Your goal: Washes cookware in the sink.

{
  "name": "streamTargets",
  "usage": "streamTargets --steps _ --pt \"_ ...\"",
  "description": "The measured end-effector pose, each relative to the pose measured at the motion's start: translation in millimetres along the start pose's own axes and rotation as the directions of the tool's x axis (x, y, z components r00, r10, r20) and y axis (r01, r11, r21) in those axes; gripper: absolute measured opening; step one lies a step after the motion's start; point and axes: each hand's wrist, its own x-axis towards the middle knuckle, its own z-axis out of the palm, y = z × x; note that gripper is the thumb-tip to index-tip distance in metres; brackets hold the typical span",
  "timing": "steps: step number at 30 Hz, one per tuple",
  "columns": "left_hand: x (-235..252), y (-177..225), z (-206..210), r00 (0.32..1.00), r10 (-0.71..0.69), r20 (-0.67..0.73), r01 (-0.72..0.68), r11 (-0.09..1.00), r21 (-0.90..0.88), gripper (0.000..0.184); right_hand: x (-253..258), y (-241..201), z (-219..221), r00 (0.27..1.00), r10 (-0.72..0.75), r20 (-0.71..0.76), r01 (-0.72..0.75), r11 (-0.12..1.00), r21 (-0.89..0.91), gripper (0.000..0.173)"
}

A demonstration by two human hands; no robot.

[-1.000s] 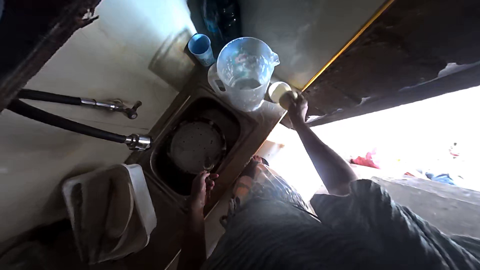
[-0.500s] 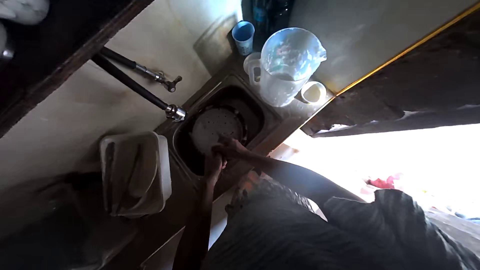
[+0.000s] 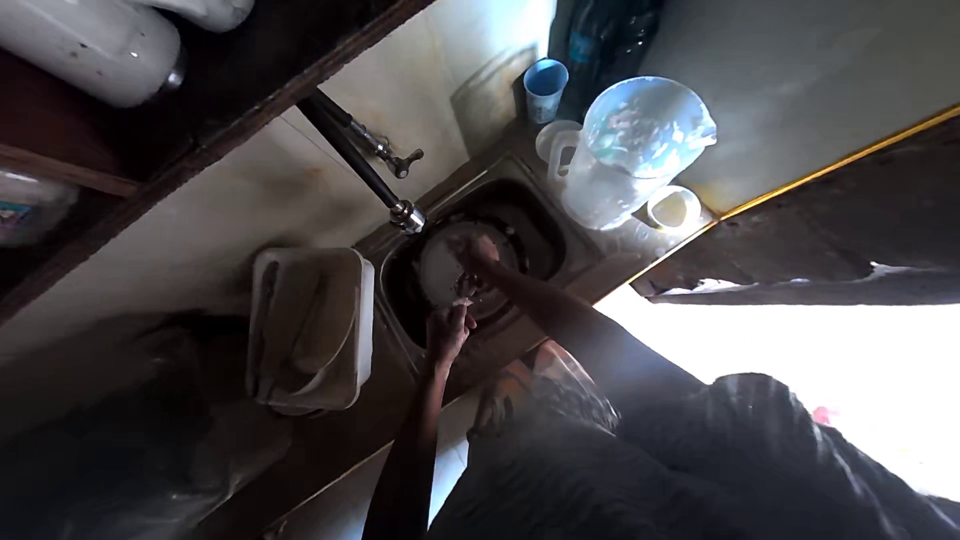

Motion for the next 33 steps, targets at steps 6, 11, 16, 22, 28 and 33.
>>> streamTargets --steps 6,11,16,22,28,33 --pt "13 -14 -23 0.966 -0.257 -0.019 0.252 0.957 -0.142 0.033 26 82 39 0.985 0.162 0.056 -0.158 0.985 -0.071 0.064" --pt "31 -15 -35 0.935 -0.346 -0.072 0.342 0.937 -0.07 0.032 27 100 89 0.959 0.044 0.28 -0.045 0.999 -0.001 0.047" --pt "53 -9 -26 0.96 -0.253 -0.119 0.277 0.917 0.286 0.035 -13 24 82 0.954 -0.188 0.234 0.019 0.816 0.577 0.025" --pt "28 35 -16 0.992 -0.102 0.077 0.047 0.851 0.523 0.037 10 -3 58 0.973 0.217 -0.082 -0.174 0.916 0.363 0.049" --pt "24 24 -17 0.988 -0.151 0.017 0.144 0.966 0.213 0.034 9 -11 31 1.0 -0.02 -0.014 0.021 0.992 0.125 0.049" --pt "25 -6 -32 0.977 -0.063 0.205 0.211 0.456 -0.865 0.042 18 17 37 0.953 -0.228 0.201 -0.078 0.456 0.887 0.048"
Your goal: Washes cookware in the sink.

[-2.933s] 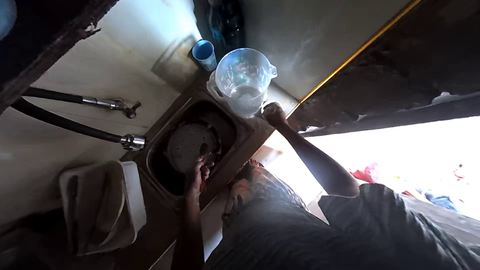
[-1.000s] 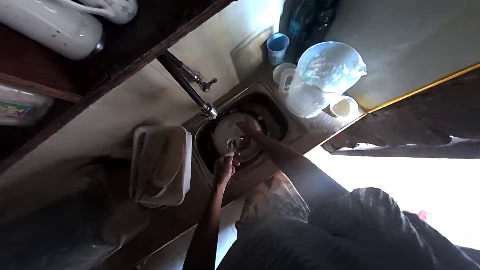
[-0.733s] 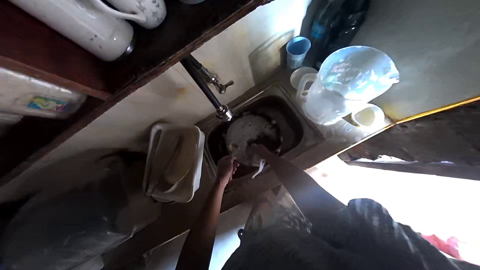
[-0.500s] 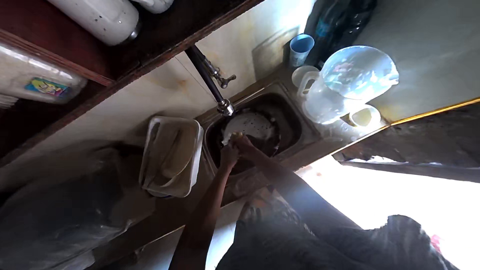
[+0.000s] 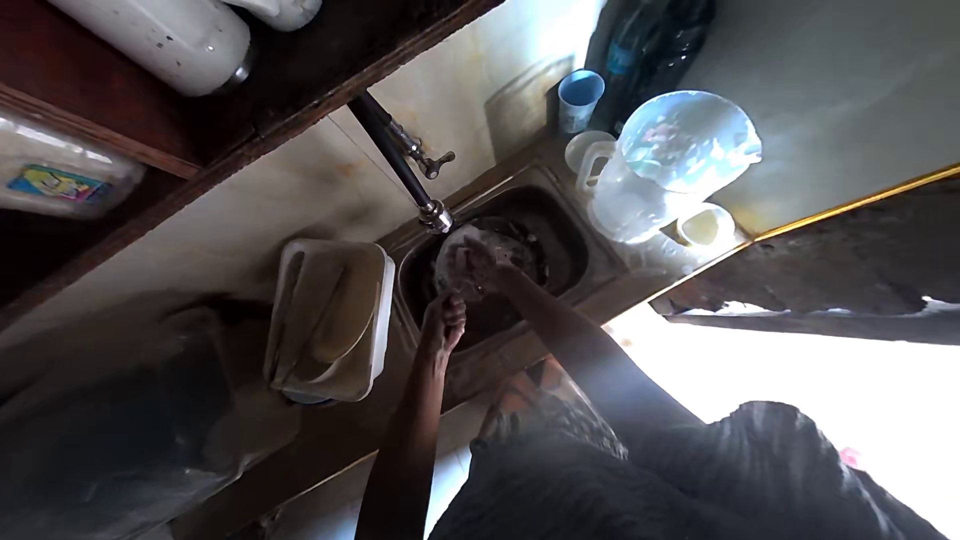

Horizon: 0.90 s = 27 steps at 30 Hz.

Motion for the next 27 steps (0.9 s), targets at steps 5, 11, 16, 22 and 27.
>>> streamTargets --steps 5,11,16,22,27 --pt "1 5 -6 0.993 0.063 -0.104 -0.015 0.914 0.406 0.04 -18 7 9 0.993 0.072 0.094 -0.053 0.98 -0.191 0.022" --pt "-1 13 3 0.962 0.243 -0.125 -0.03 0.55 0.835 0.027 -39 -19 11 0.985 0.161 -0.055 -0.168 0.865 -0.472 0.028" --pt "-6 6 -1 0.974 0.224 -0.033 -0.079 0.472 0.878 0.029 -41 -20 -1 0.987 0.162 0.004 -0.145 0.893 -0.426 0.023" --pt "-11 1 7 0.972 0.233 -0.032 -0.08 0.454 0.887 0.028 -50 -33 15 0.978 0.183 -0.1 -0.208 0.857 -0.472 0.019" --pt "-16 2 9 0.973 0.229 -0.03 -0.081 0.459 0.885 0.03 -57 -41 15 0.977 0.208 -0.045 -0.199 0.821 -0.535 0.023"
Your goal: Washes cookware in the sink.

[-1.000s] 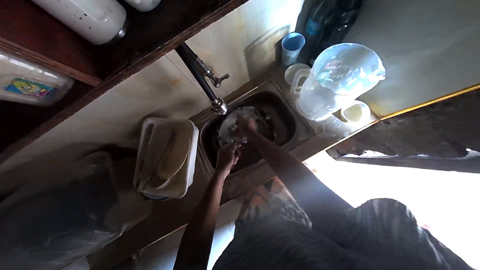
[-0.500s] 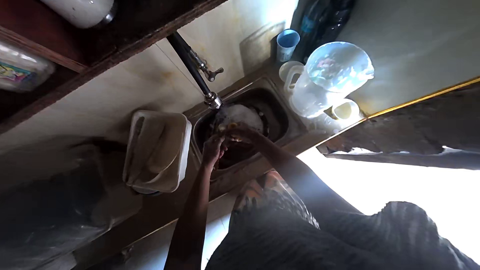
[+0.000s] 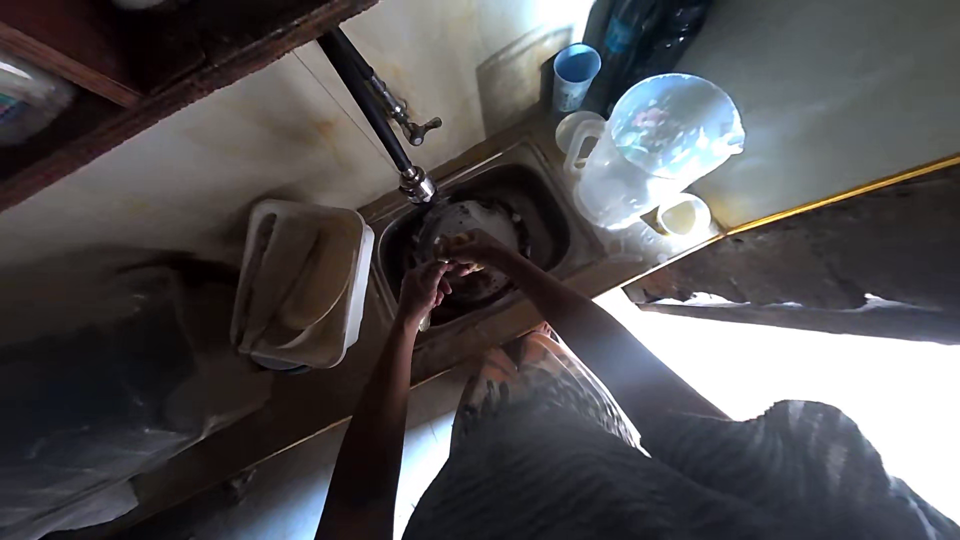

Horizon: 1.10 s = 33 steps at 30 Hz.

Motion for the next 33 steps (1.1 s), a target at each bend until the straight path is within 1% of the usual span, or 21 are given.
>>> streamTargets --steps 2,4,8,10,11,14,18,20,21,22,23,24,26,27,29,30,31,32,33 --pt "-7 6 -1 1.0 -0.025 0.008 0.025 1.0 0.001 0.029 -1 2 1 1.0 -0.005 -0.016 0.005 1.0 0.009 0.022" --pt "-9 9 -2 1.0 -0.013 0.012 0.013 1.0 -0.006 0.029 -1 2 0 0.999 -0.017 -0.033 0.017 1.0 0.026 0.021" --pt "4 1 0 1.0 0.003 -0.001 -0.003 0.999 -0.04 0.029 -7 -4 -1 1.0 0.01 -0.024 -0.011 0.999 -0.032 0.033" --pt "12 -5 1 1.0 0.015 0.013 -0.014 0.998 -0.069 0.03 -8 -5 0 0.999 0.006 -0.037 -0.007 1.0 -0.03 0.031" --pt "13 -3 2 1.0 -0.003 0.018 0.004 0.997 -0.074 0.031 -8 -4 -1 0.999 -0.001 -0.047 0.0 1.0 -0.011 0.028" --pt "12 -1 4 1.0 -0.013 0.02 0.014 0.999 -0.051 0.031 0 5 -3 0.999 -0.033 -0.037 0.034 0.999 0.008 0.025" --pt "2 2 5 1.0 0.005 -0.015 -0.006 0.995 -0.096 0.028 1 4 -1 0.999 0.008 -0.034 -0.008 1.0 0.013 0.029" --pt "0 -1 4 1.0 0.007 0.004 -0.006 0.991 -0.136 0.029 -3 0 1 0.997 0.016 -0.078 -0.017 1.0 -0.009 0.029" --pt "-3 -2 4 1.0 0.0 0.025 0.004 0.988 -0.156 0.03 -4 -2 0 0.992 0.002 -0.124 -0.008 0.999 -0.048 0.029" --pt "-7 -4 4 0.999 -0.009 0.051 0.017 0.987 -0.162 0.031 -3 0 -1 0.98 -0.053 -0.192 0.029 0.992 -0.123 0.029" --pt "-9 -5 6 0.997 -0.024 0.069 0.035 0.987 -0.156 0.032 -3 2 2 0.96 -0.154 -0.235 0.105 0.973 -0.206 0.03" --pt "-9 -6 9 0.997 -0.036 0.071 0.047 0.988 -0.149 0.031 -6 5 7 0.935 -0.285 -0.213 0.213 0.928 -0.304 0.032" --pt "-8 -2 16 0.998 -0.022 0.06 0.026 0.997 -0.077 0.024 -3 13 21 0.855 -0.514 -0.075 0.419 0.768 -0.484 0.032" --pt "-10 2 18 0.998 -0.002 0.06 0.003 1.0 -0.025 0.023 1 13 23 0.855 -0.515 -0.064 0.407 0.741 -0.534 0.033" --pt "-13 7 19 0.997 0.048 0.068 -0.048 0.999 0.006 0.027 3 -3 15 0.923 -0.365 -0.122 0.234 0.785 -0.573 0.033" --pt "-14 8 18 0.996 0.058 0.066 -0.058 0.998 -0.01 0.027 3 -16 11 0.957 -0.248 -0.15 0.13 0.83 -0.542 0.035" --pt "-14 8 18 0.997 0.058 0.056 -0.056 0.998 -0.032 0.027 3 -22 11 0.964 -0.181 -0.193 0.06 0.861 -0.505 0.036" --pt "-13 7 17 0.998 0.05 0.038 -0.049 0.998 -0.045 0.026 -1 -26 15 0.964 -0.163 -0.211 0.029 0.852 -0.523 0.035" --pt "-10 7 17 0.999 0.036 0.017 -0.035 0.998 -0.046 0.026 -8 -29 21 0.96 -0.217 -0.174 0.069 0.792 -0.606 0.034"
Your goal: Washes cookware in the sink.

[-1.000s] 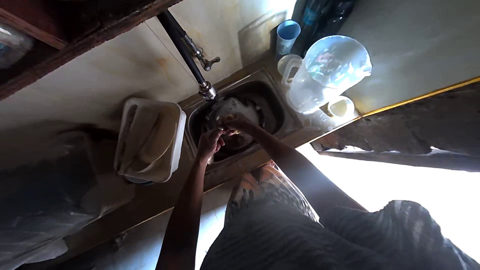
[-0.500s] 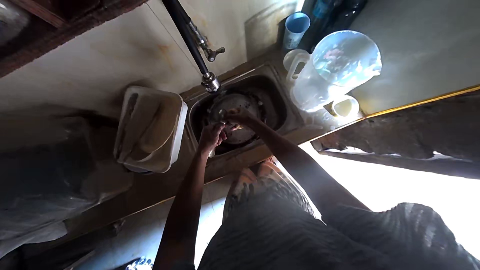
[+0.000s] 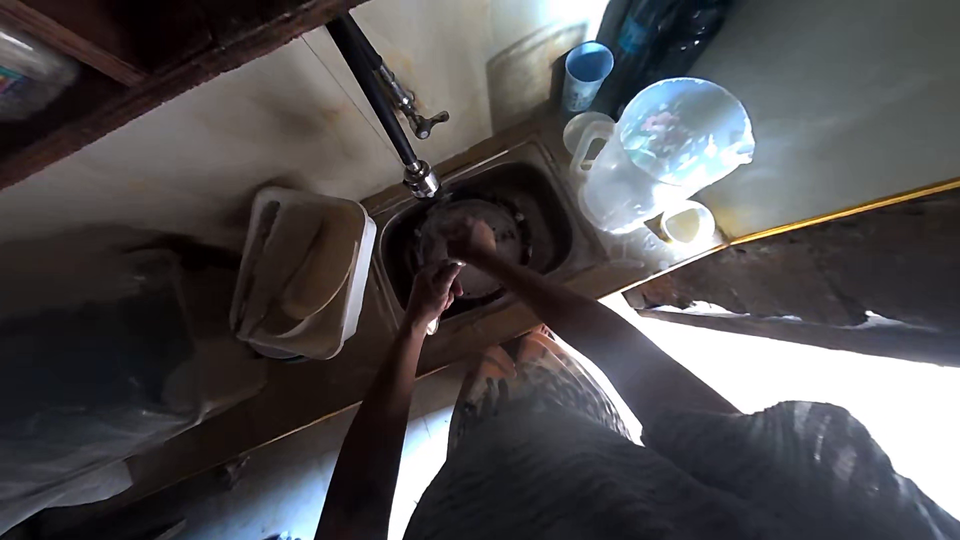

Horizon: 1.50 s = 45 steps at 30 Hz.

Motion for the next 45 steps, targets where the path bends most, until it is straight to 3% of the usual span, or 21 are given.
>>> streamTargets --steps 2,3,5,7,8,9,11,13,15,17,19,22,26,28,30,33,37,40,42,43,45 --pt "2 2 -1 1.0 -0.007 -0.023 0.008 0.999 0.037 0.025 -2 -1 5 0.977 -0.209 0.038 0.212 0.965 -0.151 0.037" --pt "0 1 1 0.999 0.016 -0.029 -0.013 0.997 0.077 0.026 -2 1 4 0.978 -0.205 0.034 0.207 0.973 -0.104 0.039" --pt "-2 5 8 0.991 0.105 -0.083 -0.082 0.966 0.244 0.029 3 1 4 0.998 -0.035 -0.057 0.047 0.974 0.22 0.037" --pt "-2 13 19 0.972 0.17 -0.164 -0.082 0.894 0.44 0.026 12 2 24 0.967 0.186 -0.174 -0.04 0.786 0.616 0.046" --pt "1 17 23 0.97 0.151 -0.193 -0.038 0.872 0.489 0.027 14 1 36 0.955 0.236 -0.179 -0.045 0.713 0.699 0.054" --pt "5 17 25 0.963 0.146 -0.224 -0.009 0.855 0.519 0.027 9 -1 40 0.971 0.206 -0.123 -0.056 0.693 0.719 0.057" --pt "9 17 25 0.972 0.108 -0.209 0.038 0.803 0.594 0.027 -5 4 35 0.993 0.117 -0.003 -0.086 0.748 0.658 0.043" --pt "13 19 25 0.988 0.058 -0.143 0.045 0.777 0.628 0.034 2 26 29 0.999 0.043 -0.011 -0.023 0.717 0.697 0.036" --pt "10 20 25 0.974 0.109 -0.198 -0.008 0.894 0.449 0.036 9 44 18 1.0 0.029 -0.009 -0.012 0.664 0.748 0.031" --pt "11 20 25 0.954 0.099 -0.282 -0.022 0.964 0.264 0.042 12 51 6 0.998 0.054 0.025 -0.057 0.753 0.655 0.038" --pt "17 21 22 0.967 0.063 -0.246 -0.023 0.987 0.159 0.056 11 53 0 0.986 0.041 0.164 -0.121 0.847 0.518 0.052" --pt "31 23 18 0.969 0.052 -0.24 -0.014 0.988 0.156 0.028 1 43 -9 0.951 0.008 0.309 -0.156 0.876 0.457 0.065" --pt "36 20 -5 0.901 -0.039 -0.431 0.134 0.972 0.192 0.041 -10 45 -17 0.855 -0.088 0.511 -0.205 0.847 0.49 0.034" --pt "31 22 -5 0.868 -0.017 -0.497 0.095 0.987 0.133 0.04 -17 47 -21 0.835 -0.113 0.538 -0.208 0.841 0.5 0.027" --pt "30 15 6 0.889 0.061 -0.454 -0.039 0.998 0.056 0.038 -21 44 -24 0.845 -0.077 0.529 -0.261 0.804 0.534 0.029" --pt "32 5 21 0.914 0.128 -0.386 -0.118 0.992 0.05 0.046 -21 37 -18 0.886 0.027 0.462 -0.317 0.764 0.563 0.039" --pt "31 3 -11 0.854 0.064 -0.516 0.004 0.991 0.131 0.042 -29 33 5 0.857 -0.149 0.493 -0.215 0.767 0.605 0.031" --pt "31 -4 -32 0.698 0.003 -0.716 -0.215 0.955 -0.205 0.036 -39 23 22 0.829 -0.268 0.491 -0.071 0.821 0.567 0.031" --pt "27 1 -33 0.728 -0.072 -0.682 -0.35 0.816 -0.46 0.015 -40 10 29 0.888 -0.24 0.391 0.069 0.912 0.404 0.039" --pt "25 3 -34 0.733 -0.094 -0.673 -0.362 0.784 -0.504 0.011 -40 6 33 0.923 -0.219 0.317 0.107 0.936 0.337 0.042" --pt "24 -1 -56 0.713 -0.093 -0.695 -0.331 0.829 -0.451 0.019 -37 3 39 0.972 -0.181 0.152 0.133 0.951 0.278 0.043"
